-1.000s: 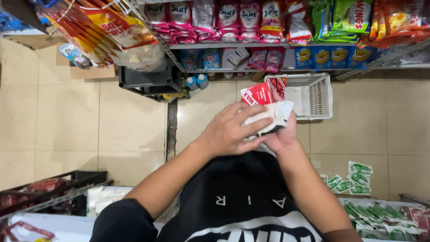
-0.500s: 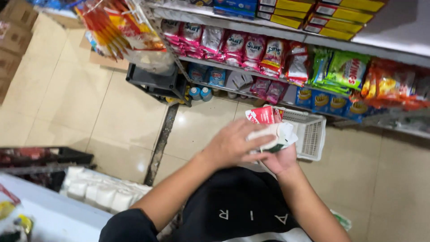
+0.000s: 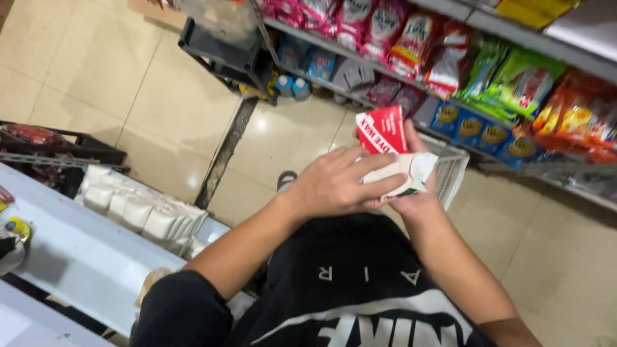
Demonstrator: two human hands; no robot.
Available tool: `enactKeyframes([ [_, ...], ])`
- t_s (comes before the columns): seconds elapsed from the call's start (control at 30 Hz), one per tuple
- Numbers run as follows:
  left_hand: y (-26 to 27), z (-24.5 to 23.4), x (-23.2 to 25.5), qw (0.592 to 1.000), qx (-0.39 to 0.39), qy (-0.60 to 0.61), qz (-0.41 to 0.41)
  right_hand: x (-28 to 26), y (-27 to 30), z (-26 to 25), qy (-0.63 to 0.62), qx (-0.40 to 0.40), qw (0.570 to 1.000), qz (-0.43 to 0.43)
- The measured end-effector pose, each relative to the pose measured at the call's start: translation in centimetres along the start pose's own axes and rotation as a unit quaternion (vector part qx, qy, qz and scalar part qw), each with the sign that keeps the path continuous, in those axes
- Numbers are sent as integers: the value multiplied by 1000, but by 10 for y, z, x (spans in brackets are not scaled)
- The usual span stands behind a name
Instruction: Cleaning a small red product box with a cloth and placing it on a grocery store shelf.
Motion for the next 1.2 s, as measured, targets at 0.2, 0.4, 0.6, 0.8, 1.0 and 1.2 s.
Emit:
enactKeyframes([
  [0.2,-4,-13,-50,1000,14,-20,7,11,18,38,-29,-49,993,-101],
  [0.4,3,-43,-63,998,22,-40,-46,35,12,59,-26,-66,987,-142],
  [0.6,13,-81,-72,997,-27,51,55,71,-13,91,-40,-68,993,-84],
  [0.8,10,-118,-153,998,1,-60,-3,108,-8,142,-20,-4,990,-138],
  [1.0,28,-147,-155,995,-22,-79,60,135,-41,138,-17,-4,988,-151],
  [1.2,33,-170,-123,994,-43,85,55,152,-60,130,0,-21,992,-125],
])
Point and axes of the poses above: each hand's wrist, its own y-axis away from the middle knuckle, its own z-axis out of the palm, x = y × z, the point moved 4 cm from there along -y, towards the middle knuckle, and after that the axes turned 14 degrees about x, right-handed, at the moved point
